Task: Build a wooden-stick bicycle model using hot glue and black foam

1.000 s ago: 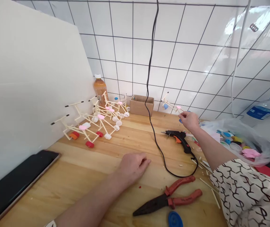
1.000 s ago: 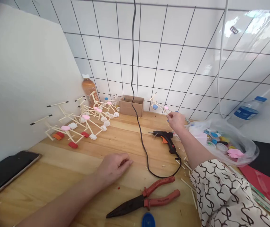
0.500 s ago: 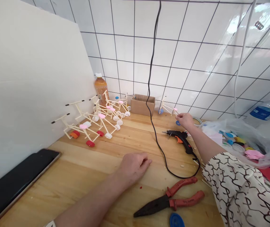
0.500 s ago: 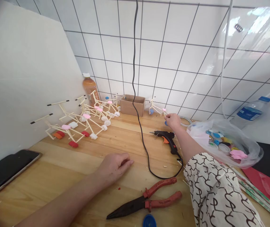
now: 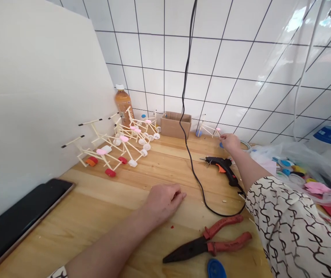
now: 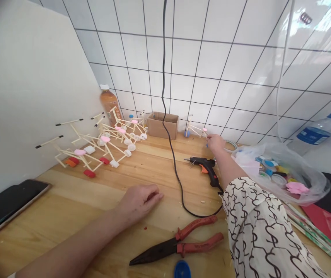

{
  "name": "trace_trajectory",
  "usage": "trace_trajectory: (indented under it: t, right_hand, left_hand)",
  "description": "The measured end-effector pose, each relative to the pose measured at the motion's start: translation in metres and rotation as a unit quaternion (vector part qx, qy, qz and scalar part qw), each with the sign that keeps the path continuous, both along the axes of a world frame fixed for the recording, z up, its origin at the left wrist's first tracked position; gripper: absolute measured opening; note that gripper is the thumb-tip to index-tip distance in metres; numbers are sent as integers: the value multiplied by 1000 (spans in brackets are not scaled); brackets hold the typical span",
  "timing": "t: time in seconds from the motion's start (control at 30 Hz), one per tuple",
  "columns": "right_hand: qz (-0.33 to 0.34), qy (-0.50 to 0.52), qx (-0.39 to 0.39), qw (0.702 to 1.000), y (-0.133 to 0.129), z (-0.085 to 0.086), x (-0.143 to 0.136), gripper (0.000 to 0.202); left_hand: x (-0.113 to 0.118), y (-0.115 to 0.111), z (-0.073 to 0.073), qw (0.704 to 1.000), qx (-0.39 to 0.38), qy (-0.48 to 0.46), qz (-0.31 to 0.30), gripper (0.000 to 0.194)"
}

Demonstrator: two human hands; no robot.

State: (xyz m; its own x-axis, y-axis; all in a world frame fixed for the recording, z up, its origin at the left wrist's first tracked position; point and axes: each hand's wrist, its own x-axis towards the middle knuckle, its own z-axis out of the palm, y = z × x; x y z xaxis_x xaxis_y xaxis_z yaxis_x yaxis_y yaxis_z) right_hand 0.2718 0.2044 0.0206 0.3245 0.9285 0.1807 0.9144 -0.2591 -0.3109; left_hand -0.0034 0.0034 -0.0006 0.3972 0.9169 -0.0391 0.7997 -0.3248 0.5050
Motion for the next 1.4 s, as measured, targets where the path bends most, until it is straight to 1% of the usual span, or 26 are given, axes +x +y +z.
trace_trajectory:
  t: [0.17,0.27,0.33,0.43,0.53,0.63,0.67,0.73,0.77,0.83,0.93,1.0,1.07,1.13,1.2,1.27,1.33,1.4]
  right_hand:
    - [6,3,29,1000,-16,8,5,30]
    - [17,11,48,999,-35,16,12,31]
    - [35,17,56,998,-53,22,15,31]
    - [80,25,58,995,-87,29,14,28]
    - [129,28,51,990,-130,31,6,24]
    - [177,29,42,983,-178,27,-7,20]
    - [203,27,38,978,-193,26,-12,19]
    - [281,-7,36,959,-222,22,-21,21]
    - [305,-25,32,951,-234,21,-24,20]
    - [320,-51,32,945,-253,17,-25,21]
    - [288,-65,60,954,-264,10,-15,22]
    - [260,-71,78,960,-263,6,-2,22]
    - [224,-82,81,968,-259,4,15,23]
    - [173,-85,79,978,-255,5,32,24]
    - [111,-69,72,989,-255,7,47,26]
    - [64,-53,62,995,-257,9,58,27]
    - [43,-44,53,997,-258,9,66,28]
    - [38,-36,46,998,-259,7,70,27]
  left_hand:
    - [-1,-1,1,1000,-7,3,2,31]
    - [0,-1,4,1000,-3,14,1,31]
    - [0,-2,6,1000,4,24,-2,31]
    - [1,-4,8,999,10,33,-8,31]
    - [0,-4,8,999,23,38,-10,30]
    - [1,-4,5,998,41,49,-9,28]
    - [1,-4,4,998,43,54,-9,28]
    - [1,-4,3,997,45,66,-9,26]
    - [2,-4,3,996,46,71,-10,26]
    - [2,-5,2,995,50,80,-12,26]
    - [2,-6,3,994,51,91,-12,27]
    - [3,-6,4,994,49,92,-13,27]
    - [3,-7,5,995,48,92,-15,26]
    - [3,-7,6,995,50,90,-19,26]
    - [4,-8,6,995,54,83,-23,25]
    - [4,-9,5,996,58,69,-27,22]
    - [6,-10,5,996,58,53,-29,20]
    - [7,-11,7,997,53,41,-31,19]
